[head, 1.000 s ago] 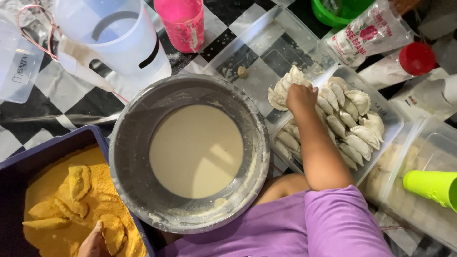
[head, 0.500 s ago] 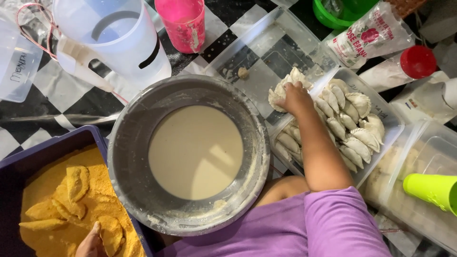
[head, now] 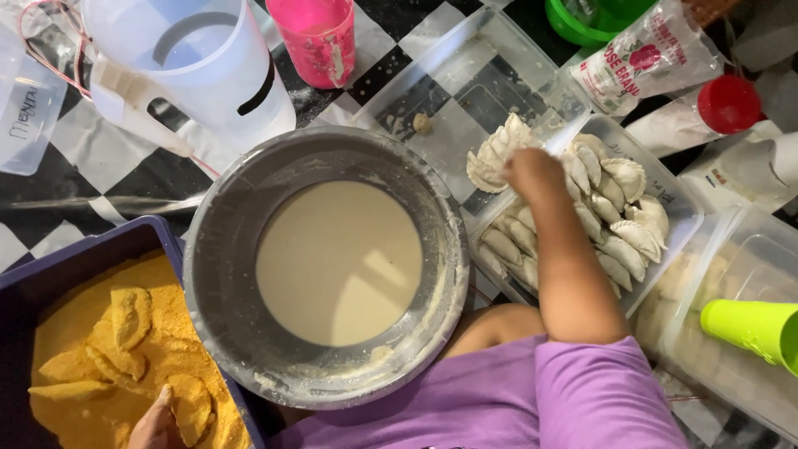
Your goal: A person is manually coating dumplings by dipping them in a liquid batter and then into a tray of yellow breading powder.
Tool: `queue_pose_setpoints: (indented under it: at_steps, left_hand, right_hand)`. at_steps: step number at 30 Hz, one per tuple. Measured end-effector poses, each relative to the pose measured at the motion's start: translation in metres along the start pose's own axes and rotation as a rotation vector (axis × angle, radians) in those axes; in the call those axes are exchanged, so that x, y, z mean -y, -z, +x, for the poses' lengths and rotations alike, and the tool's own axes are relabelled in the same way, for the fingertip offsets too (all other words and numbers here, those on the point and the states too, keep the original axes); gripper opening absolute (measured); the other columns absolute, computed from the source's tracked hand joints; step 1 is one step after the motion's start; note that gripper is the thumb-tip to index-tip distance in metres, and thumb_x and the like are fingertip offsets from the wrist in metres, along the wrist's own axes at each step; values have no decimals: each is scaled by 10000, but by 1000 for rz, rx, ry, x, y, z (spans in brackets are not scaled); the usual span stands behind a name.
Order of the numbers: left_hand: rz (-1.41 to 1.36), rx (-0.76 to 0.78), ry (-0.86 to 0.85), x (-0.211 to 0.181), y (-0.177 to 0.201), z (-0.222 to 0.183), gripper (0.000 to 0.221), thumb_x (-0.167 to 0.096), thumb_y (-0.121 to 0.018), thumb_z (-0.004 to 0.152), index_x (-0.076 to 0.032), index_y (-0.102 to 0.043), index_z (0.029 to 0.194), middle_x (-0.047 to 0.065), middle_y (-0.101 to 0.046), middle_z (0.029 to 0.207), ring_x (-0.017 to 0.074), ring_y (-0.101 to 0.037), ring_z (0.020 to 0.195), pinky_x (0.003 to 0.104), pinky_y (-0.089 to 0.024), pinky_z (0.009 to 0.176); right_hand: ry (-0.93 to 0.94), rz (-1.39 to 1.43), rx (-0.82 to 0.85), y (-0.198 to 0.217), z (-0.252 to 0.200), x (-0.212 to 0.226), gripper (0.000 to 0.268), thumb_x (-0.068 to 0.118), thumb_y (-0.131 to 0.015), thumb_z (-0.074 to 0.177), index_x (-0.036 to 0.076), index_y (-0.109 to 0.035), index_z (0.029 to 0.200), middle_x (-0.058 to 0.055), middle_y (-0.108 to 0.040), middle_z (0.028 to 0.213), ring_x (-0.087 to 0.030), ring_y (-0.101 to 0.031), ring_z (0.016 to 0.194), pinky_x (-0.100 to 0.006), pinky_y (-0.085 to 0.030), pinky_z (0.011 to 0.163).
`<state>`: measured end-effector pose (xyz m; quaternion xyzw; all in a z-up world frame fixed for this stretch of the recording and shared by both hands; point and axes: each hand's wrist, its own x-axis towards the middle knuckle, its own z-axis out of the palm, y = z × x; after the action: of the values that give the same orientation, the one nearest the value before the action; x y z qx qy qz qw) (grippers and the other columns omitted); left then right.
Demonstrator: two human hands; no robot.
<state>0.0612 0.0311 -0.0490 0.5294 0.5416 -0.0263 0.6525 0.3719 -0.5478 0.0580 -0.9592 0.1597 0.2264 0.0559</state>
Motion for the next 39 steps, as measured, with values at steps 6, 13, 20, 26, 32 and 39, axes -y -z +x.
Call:
queue_pose_setpoints:
  at_steps: [6, 13, 20, 26, 32, 39]
  left_hand:
    - [27, -14, 110, -42, -30, -48, 270, -325, -637, 1085, -60, -634, 1137, 155, -686, 1085, 265, -680, 919, 396, -598, 822]
    - [44, 0, 91, -50, -37, -34, 280, -307, -637, 1071, -47, -637, 1178, 149, -685, 1136, 261, -677, 986, 390, -577, 885]
    - [39, -34, 121, -32, -24, -23, 297, -291, -638, 1059, -37, -640, 1212, 144, -684, 1180, 257, -675, 1043, 385, -560, 938]
    - [5, 24, 172, -49, -37, -49, 322, -277, -532, 1104, -26, -583, 1300, 158, -645, 1300, 316, -642, 1138, 478, -533, 957]
    - [18, -24, 312, 2, 11, 39, 264, -385, -645, 1040, -182, -669, 1207, 66, -712, 1134, 258, -695, 970, 453, -575, 783]
    - [50, -17, 271, -40, -25, -22, 323, -375, -581, 1090, -133, -617, 1302, 116, -682, 1198, 306, -667, 984, 489, -560, 815]
  right_hand:
    - [183, -230, -29, -82, 57, -16, 230, 274, -690, 961, 99, -802, 1058, -127, -768, 1049, -350, -678, 1110, -502, -446, 952]
    - [-93, -173, -86, -61, 30, 8, 453, 136, -356, 1030, 45, -723, 1279, -138, -694, 1363, -370, -381, 1458, -485, -164, 1179]
    - [-111, -274, -87, -65, 41, -7, 472, 176, -340, 1057, 53, -708, 1326, -161, -593, 1470, -413, -279, 1471, -568, -122, 1179]
    - [-198, -357, 185, -61, 59, -6, 453, 346, -569, 996, 185, -625, 1415, -80, -280, 1707, -381, -58, 1602, -574, 2, 1247]
    - [-265, -290, 208, -58, 55, -1, 426, 333, -558, 1023, 177, -631, 1413, -78, -279, 1708, -361, 17, 1617, -554, 59, 1254]
    - [-281, -253, 233, -40, 49, 5, 557, 644, -554, 1000, 135, -752, 1110, -50, -797, 1101, -275, -191, 1588, -519, -77, 1220]
